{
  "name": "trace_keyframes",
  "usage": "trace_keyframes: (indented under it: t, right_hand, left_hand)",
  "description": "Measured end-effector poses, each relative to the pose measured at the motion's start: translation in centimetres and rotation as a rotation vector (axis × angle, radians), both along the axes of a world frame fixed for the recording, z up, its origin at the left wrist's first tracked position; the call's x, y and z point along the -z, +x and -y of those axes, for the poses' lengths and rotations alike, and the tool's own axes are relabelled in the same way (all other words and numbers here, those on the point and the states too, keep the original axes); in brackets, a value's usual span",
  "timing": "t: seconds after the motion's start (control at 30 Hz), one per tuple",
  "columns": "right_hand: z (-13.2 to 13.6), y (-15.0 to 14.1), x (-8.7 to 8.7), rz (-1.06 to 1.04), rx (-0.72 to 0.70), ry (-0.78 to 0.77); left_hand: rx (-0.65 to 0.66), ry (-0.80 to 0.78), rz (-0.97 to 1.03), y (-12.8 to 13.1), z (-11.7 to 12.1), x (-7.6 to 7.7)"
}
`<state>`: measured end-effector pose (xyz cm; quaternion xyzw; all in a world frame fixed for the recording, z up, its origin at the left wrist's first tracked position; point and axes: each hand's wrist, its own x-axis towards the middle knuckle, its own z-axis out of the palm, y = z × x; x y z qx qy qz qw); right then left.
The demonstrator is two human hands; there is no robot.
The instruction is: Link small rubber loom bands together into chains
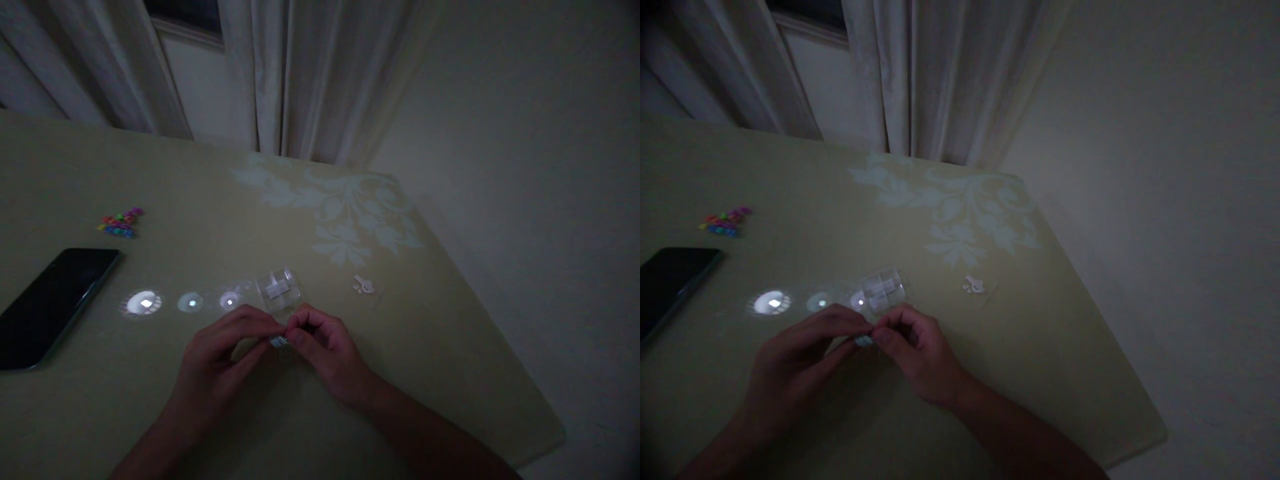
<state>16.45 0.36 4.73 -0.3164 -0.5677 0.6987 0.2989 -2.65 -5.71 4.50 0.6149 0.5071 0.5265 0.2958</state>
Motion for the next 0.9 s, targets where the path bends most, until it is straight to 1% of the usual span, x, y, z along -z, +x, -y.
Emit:
trace_keyframes:
  t: [0.07, 0.1, 0.17, 0.23, 0.27, 0.33, 0.4, 0.47, 0.53, 0.67, 0.73, 0.83, 0.9]
  right_hand:
    - [-0.4, 0.3, -0.1, 0.023, 0.014, 0.049]
    - [-0.7, 0.6, -0.1, 0.067, 0.008, 0.124]
    - [-1.4, 1.3, -0.2, 0.21, -0.068, 0.356]
    - [-2.0, 1.9, -0.1, 0.373, -0.208, 0.603]
    - [-2.1, 2.1, 0.1, 0.436, -0.278, 0.697]
    - [-2.1, 2.3, 0.5, 0.517, -0.362, 0.811]
    - [-1.9, 2.2, 0.8, 0.554, -0.381, 0.868]
    - [-1.9, 2.1, 0.9, 0.538, -0.372, 0.866]
    - [-1.9, 2.1, 0.8, 0.465, -0.315, 0.795]
    - [-2.2, 1.9, 0.0, 0.242, -0.053, 0.581]
    - [-2.0, 1.6, -0.3, 0.156, 0.054, 0.515]
    - [-1.6, 1.3, -0.5, 0.1, 0.162, 0.496]
    - [-1.5, 1.2, -0.4, 0.097, 0.219, 0.509]
  left_hand:
    - [-0.034, -0.011, 0.019, 0.1, 0.1, -0.2]
    - [-0.054, -0.024, 0.041, 0.2, 0.1, -0.3]
    - [-0.087, -0.057, 0.097, 0.3, 0.2, -0.5]
    - [-0.107, -0.09, 0.137, 0.4, 0.3, -0.6]
    - [-0.116, -0.105, 0.143, 0.4, 0.3, -0.6]
    - [-0.117, -0.104, 0.137, 0.4, 0.3, -0.6]
    - [-0.102, -0.09, 0.134, 0.3, 0.2, -0.5]
    - [-0.079, -0.074, 0.146, 0.1, 0.1, -0.4]
    - [-0.073, -0.057, 0.143, -0.1, 0.0, -0.2]
    - [-0.065, -0.006, 0.055, -0.4, 0.0, 0.1]
    - [-0.036, -0.001, 0.026, -0.3, 0.0, 0.3]
    - [-0.001, -0.01, 0.022, -0.3, 0.1, 0.5]
    - [-0.007, -0.011, 0.025, -0.4, 0.1, 0.7]
